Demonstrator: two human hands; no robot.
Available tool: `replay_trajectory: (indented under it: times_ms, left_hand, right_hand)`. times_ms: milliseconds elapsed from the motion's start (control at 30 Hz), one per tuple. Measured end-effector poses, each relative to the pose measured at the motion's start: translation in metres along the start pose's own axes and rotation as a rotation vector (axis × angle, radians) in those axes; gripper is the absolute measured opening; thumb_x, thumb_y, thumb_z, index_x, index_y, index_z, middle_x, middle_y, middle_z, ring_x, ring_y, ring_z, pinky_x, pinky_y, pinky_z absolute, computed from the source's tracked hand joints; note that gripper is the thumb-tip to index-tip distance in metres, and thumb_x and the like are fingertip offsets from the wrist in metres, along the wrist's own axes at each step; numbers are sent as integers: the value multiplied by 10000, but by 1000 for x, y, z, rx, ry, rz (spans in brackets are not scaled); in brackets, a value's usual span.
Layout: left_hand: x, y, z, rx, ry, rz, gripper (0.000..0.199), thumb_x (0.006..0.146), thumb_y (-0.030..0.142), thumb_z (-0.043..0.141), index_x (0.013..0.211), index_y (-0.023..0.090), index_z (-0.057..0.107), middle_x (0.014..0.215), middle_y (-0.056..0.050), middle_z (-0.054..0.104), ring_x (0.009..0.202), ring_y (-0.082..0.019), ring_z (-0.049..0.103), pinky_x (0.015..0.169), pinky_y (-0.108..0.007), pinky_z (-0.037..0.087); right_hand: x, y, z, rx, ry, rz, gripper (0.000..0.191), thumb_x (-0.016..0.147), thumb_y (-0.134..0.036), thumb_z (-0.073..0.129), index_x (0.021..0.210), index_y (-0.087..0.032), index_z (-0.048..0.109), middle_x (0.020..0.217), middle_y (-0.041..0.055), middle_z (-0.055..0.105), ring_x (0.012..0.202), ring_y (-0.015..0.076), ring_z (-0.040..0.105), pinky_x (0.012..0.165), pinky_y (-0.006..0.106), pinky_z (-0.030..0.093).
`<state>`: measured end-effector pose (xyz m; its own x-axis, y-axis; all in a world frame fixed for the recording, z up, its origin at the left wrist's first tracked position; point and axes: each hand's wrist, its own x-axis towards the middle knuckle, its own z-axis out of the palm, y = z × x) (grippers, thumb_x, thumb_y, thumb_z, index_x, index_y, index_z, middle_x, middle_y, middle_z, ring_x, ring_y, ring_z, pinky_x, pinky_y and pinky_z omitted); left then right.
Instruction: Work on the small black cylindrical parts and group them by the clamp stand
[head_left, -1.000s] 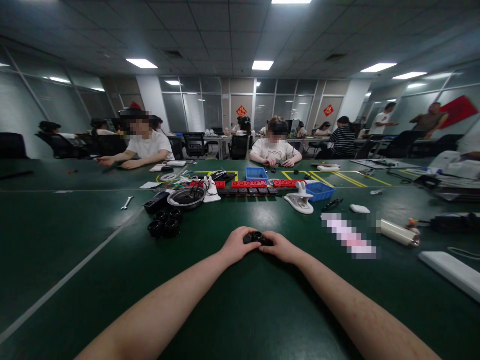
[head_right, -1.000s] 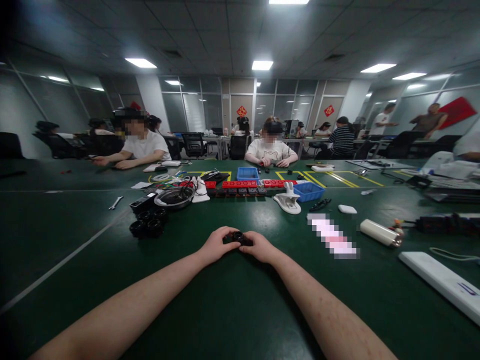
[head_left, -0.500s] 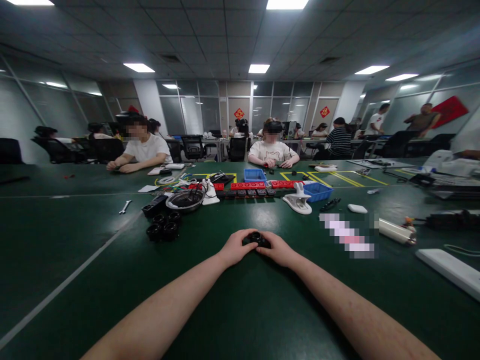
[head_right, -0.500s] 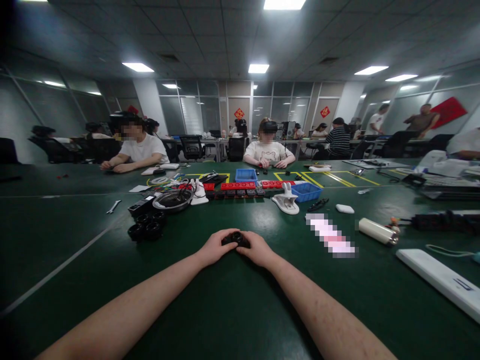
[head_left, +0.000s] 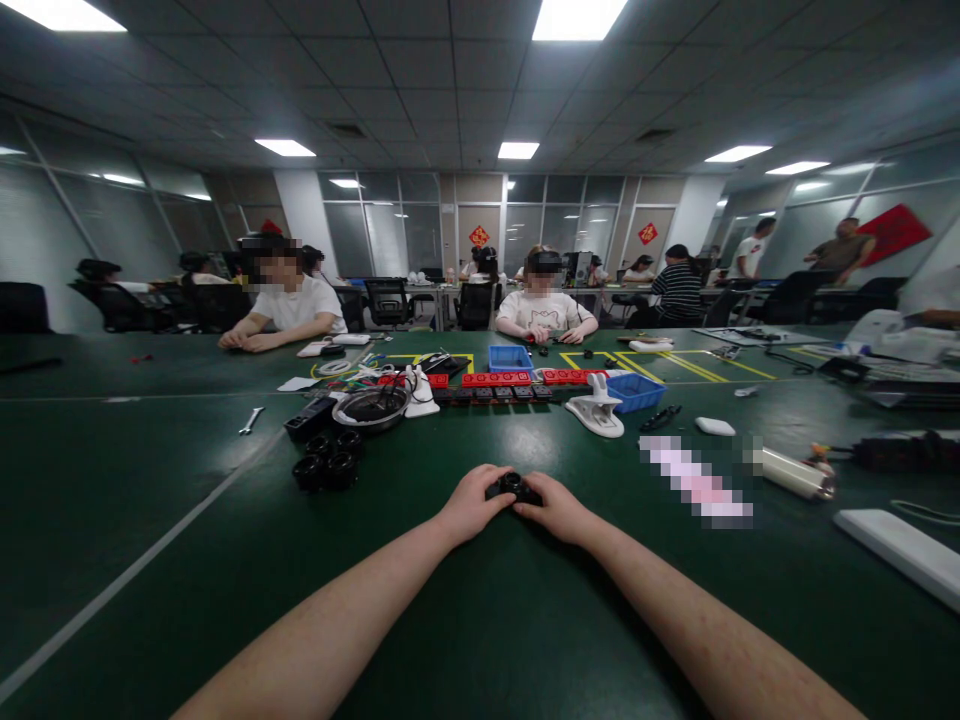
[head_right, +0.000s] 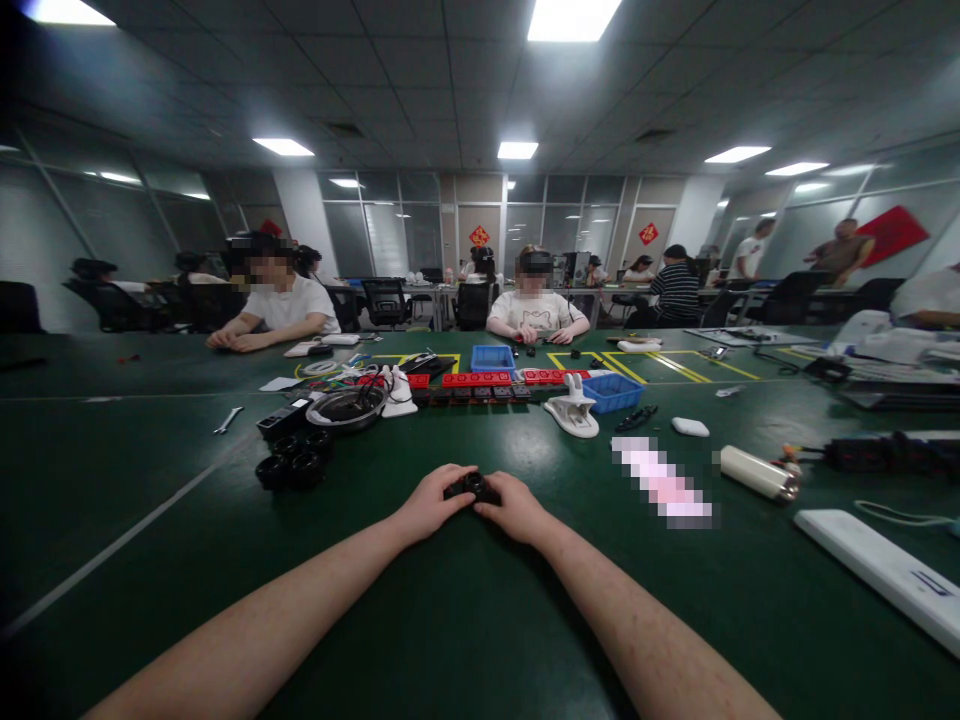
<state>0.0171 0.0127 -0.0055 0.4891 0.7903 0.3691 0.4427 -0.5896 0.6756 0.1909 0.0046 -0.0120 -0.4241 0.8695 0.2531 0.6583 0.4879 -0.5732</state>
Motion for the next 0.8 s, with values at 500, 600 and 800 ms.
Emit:
replay_trajectory:
  times_ms: [500, 600, 800]
  left_hand:
    - [2, 6, -3, -75, -42, -13, 354, 709, 224, 544, 1062, 197, 522, 1004, -44, 559, 919, -159, 498, 814, -277, 384]
    - [2, 4, -4, -82, -73, -3, 355, 719, 222, 532, 1073, 201, 514, 1025, -43, 554, 936, -159, 491, 822, -280, 379]
    - [1, 5, -5, -85, -77, -1, 361, 728, 220, 517, 1089, 208, 500, 1049, -46, 542, 962, -162, 480, 829, -282, 376]
  right_hand:
    - [1, 4, 1, -9, -15, -5, 207, 654, -242, 582, 839, -155, 550, 784, 24, 522, 715, 146, 477, 633, 255, 369]
    - [1, 5, -2, -2, -47, -29, 155, 660, -215, 571, 799, -152, 545, 766, 19, 512, 716, 144, 475, 645, 258, 372]
    - [1, 2, -5, 36, -49, 0, 170, 660, -204, 564, 821, -149, 554, 777, 23, 520, 720, 147, 482, 653, 267, 382]
